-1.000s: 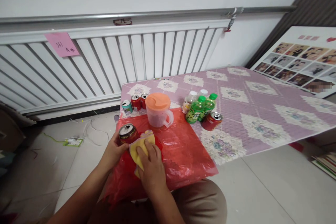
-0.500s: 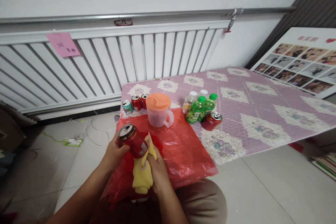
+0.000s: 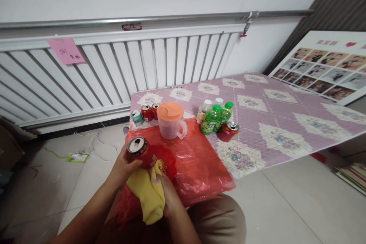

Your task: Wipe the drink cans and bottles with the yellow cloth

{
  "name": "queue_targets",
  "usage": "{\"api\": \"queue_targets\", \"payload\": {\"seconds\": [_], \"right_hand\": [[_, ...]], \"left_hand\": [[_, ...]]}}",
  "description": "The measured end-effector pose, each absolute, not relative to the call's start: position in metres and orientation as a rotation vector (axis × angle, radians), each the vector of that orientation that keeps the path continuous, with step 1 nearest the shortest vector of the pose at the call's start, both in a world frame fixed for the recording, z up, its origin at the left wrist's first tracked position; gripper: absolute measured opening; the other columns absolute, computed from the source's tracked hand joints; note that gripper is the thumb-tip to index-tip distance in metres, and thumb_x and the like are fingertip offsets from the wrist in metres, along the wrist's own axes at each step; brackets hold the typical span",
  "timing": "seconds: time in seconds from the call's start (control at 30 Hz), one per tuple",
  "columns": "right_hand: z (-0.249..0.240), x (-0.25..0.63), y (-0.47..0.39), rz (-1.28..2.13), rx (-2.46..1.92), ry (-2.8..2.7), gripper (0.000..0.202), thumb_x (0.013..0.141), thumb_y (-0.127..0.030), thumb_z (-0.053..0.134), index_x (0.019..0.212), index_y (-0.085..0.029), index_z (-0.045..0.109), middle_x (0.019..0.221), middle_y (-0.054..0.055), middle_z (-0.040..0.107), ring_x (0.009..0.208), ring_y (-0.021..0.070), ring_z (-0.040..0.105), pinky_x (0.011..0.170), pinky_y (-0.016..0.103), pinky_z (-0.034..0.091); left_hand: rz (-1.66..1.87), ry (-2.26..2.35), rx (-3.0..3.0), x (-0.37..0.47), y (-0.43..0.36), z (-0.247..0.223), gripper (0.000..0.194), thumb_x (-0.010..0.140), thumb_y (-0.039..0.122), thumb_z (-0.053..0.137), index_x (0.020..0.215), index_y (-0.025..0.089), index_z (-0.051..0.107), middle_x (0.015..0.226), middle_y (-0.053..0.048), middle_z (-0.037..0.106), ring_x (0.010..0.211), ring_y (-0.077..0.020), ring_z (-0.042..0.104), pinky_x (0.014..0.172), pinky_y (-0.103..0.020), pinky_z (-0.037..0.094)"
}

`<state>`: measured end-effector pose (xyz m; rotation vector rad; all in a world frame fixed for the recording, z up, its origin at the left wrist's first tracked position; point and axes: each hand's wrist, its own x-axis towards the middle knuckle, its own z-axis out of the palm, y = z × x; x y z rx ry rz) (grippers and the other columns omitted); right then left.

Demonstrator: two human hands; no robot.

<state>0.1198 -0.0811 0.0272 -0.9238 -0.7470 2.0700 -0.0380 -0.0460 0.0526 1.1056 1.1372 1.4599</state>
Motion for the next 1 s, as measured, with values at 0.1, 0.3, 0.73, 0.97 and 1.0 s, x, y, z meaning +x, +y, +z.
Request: {"api": "queue_targets", "payload": {"seconds": [0.1, 0.3, 0.73, 0.97, 1.0], "right_hand": [[0.023, 0.129, -0.079, 2.065, -0.957, -0.819, 0.037, 0.088, -0.052, 0.054, 0.107, -0.024, 0.071, 0.085, 0.006, 0.078, 0.076, 0.0257, 0.075, 0.068, 0.038, 0.058], [0.051, 0.156, -0.08, 1.91, -1.055, -0.65, 0.044, 0.076, -0.046, 0.072, 0.115, -0.026, 0.066, 0.09, 0.004, 0.078, 0.074, 0.0242, 0.073, 0.065, 0.033, 0.056], [0.077, 0.152, -0.087, 1.096, -0.991, -1.501, 0.039, 0.084, -0.017, 0.055, 0.121, -0.028, 0.064, 0.131, 0.006, 0.062, 0.123, 0.0213, 0.058, 0.105, 0.037, 0.046], [0.051, 0.168, -0.086, 1.133, -1.08, -1.736, 0.057, 0.073, -0.006, 0.049, 0.124, -0.025, 0.064, 0.136, 0.007, 0.06, 0.129, 0.0213, 0.054, 0.111, 0.042, 0.041], [0.048, 0.175, -0.086, 1.132, -1.11, -1.759, 0.057, 0.072, -0.007, 0.048, 0.124, -0.025, 0.064, 0.134, 0.007, 0.061, 0.127, 0.0214, 0.056, 0.11, 0.042, 0.042]], "left_hand": [[1.496, 1.198, 1.108, -0.044, -0.044, 0.048, 0.08, 0.058, 0.034, 0.089, 0.127, 0.02, 0.051, 0.131, -0.012, 0.061, 0.128, -0.032, 0.054, 0.113, -0.046, 0.039], [1.501, 1.28, 1.092, -0.045, -0.042, 0.043, 0.077, 0.056, 0.029, 0.087, 0.124, 0.02, 0.052, 0.126, -0.011, 0.062, 0.122, -0.0305, 0.058, 0.108, -0.046, 0.044], [1.425, 1.282, 1.035, -0.042, -0.045, 0.042, 0.071, 0.059, 0.026, 0.085, 0.121, 0.018, 0.053, 0.122, -0.011, 0.065, 0.114, -0.0288, 0.063, 0.099, -0.043, 0.05], [1.52, 1.201, 1.033, -0.045, -0.05, 0.053, 0.073, 0.059, 0.031, 0.087, 0.123, 0.019, 0.055, 0.122, -0.009, 0.066, 0.116, -0.0274, 0.062, 0.102, -0.038, 0.048], [1.535, 1.181, 1.027, -0.046, -0.05, 0.054, 0.073, 0.06, 0.032, 0.087, 0.124, 0.02, 0.055, 0.122, -0.009, 0.067, 0.116, -0.0269, 0.062, 0.101, -0.037, 0.049]]}}
